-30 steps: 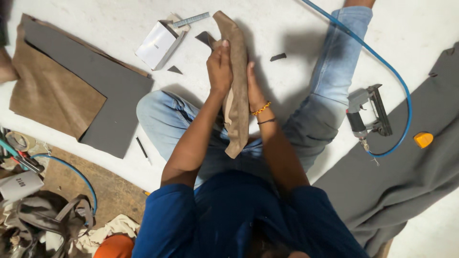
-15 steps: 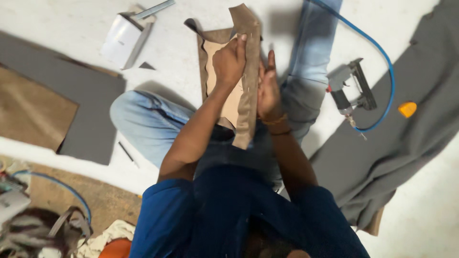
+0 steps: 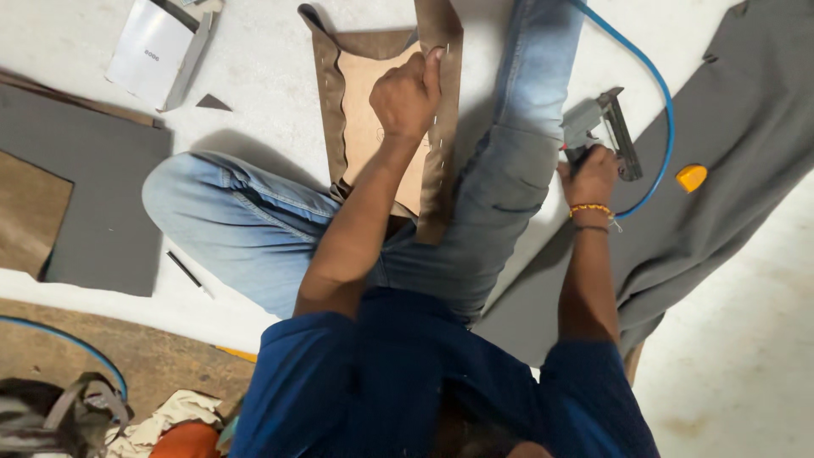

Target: The person sits on the floor and stretches brown fabric over a wooden board, folding the edges over the back. They use a pneumatic staple gun to fasten the fabric in place along the edges, then set the covered board aside and pick up another board.

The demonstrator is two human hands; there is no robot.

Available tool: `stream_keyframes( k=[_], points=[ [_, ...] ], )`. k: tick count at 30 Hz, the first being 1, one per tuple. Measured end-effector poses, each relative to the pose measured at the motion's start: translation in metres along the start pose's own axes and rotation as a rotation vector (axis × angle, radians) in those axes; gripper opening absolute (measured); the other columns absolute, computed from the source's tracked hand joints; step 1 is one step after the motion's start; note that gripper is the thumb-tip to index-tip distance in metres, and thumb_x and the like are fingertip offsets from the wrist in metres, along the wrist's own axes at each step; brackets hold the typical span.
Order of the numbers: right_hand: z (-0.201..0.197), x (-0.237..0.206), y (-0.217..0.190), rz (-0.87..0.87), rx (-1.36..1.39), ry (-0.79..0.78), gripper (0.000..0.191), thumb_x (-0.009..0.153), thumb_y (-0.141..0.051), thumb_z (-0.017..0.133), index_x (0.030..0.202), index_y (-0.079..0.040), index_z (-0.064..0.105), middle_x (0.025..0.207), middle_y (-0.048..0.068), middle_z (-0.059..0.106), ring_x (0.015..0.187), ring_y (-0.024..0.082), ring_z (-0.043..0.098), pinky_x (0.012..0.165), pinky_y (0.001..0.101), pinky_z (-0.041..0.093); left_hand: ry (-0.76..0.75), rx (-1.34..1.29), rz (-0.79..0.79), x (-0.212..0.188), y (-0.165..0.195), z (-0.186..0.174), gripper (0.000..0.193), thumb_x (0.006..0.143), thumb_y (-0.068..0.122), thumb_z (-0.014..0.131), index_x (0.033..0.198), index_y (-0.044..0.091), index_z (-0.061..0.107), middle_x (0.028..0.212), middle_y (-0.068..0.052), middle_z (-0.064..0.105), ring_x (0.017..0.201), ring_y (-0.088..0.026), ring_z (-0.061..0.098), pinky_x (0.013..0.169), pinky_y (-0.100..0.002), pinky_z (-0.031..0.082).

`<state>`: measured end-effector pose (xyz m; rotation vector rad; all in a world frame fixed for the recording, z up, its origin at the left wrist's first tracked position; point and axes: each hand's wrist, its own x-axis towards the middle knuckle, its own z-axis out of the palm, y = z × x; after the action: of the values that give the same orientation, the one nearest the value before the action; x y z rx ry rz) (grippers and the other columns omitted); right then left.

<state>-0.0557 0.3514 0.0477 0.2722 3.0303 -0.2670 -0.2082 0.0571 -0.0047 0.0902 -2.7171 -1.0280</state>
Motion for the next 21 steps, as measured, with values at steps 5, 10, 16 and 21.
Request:
stream_keyframes(
  k=[5,10,16,21],
  points=[
    [-0.017,0.016,0.013,0.156,-0.038,-0.179,0.044,0.087,-0.032,0.084,0.116,-0.004,0.065,0.101,0.020,0.068,0.091,0.044,0.066,0.081,0.0544,0.051,0.035,0.039,-0.022,0.006,-0.001,-0.005,0.046,0.098,0.044,0.062,0.064,0.014,0.062,0.054,-0.012,0.060,0.053,-0.034,0.062,0.050,-0.048,0.045],
    [-0.117,0.053,0.000,0.073,0.137,-0.209,0.047,0.090,-0.024,0.075,0.130,-0.003,0.065,0.101,0.023,0.071,0.094,0.040,0.071,0.083,0.0487,0.056,0.062,0.034,-0.028,0.011,-0.004,-0.009,0.041,0.098,0.041,0.062,0.067,0.014,0.065,0.057,-0.012,0.062,0.053,-0.034,0.062,0.050,-0.046,0.047],
    [-0.176,0.117,-0.117,-0.538,0.046,-0.392,0.040,0.084,-0.025,0.074,0.121,-0.010,0.072,0.096,0.018,0.071,0.089,0.040,0.068,0.082,0.0485,0.056,0.045,0.030,-0.062,0.012,0.000,-0.013,0.038,0.098,0.038,0.061,0.069,0.016,0.069,0.057,-0.013,0.064,0.054,-0.033,0.065,0.051,-0.047,0.048],
    [-0.145,0.142,-0.182,-0.664,-0.028,-0.368,0.028,0.080,-0.024,0.074,0.104,-0.010,0.073,0.088,0.016,0.071,0.084,0.041,0.068,0.074,0.0513,0.055,0.069,0.012,-0.065,0.014,-0.001,-0.018,0.033,0.094,0.038,0.062,0.070,0.016,0.070,0.061,-0.012,0.068,0.058,-0.034,0.067,0.054,-0.049,0.050]
  ],
)
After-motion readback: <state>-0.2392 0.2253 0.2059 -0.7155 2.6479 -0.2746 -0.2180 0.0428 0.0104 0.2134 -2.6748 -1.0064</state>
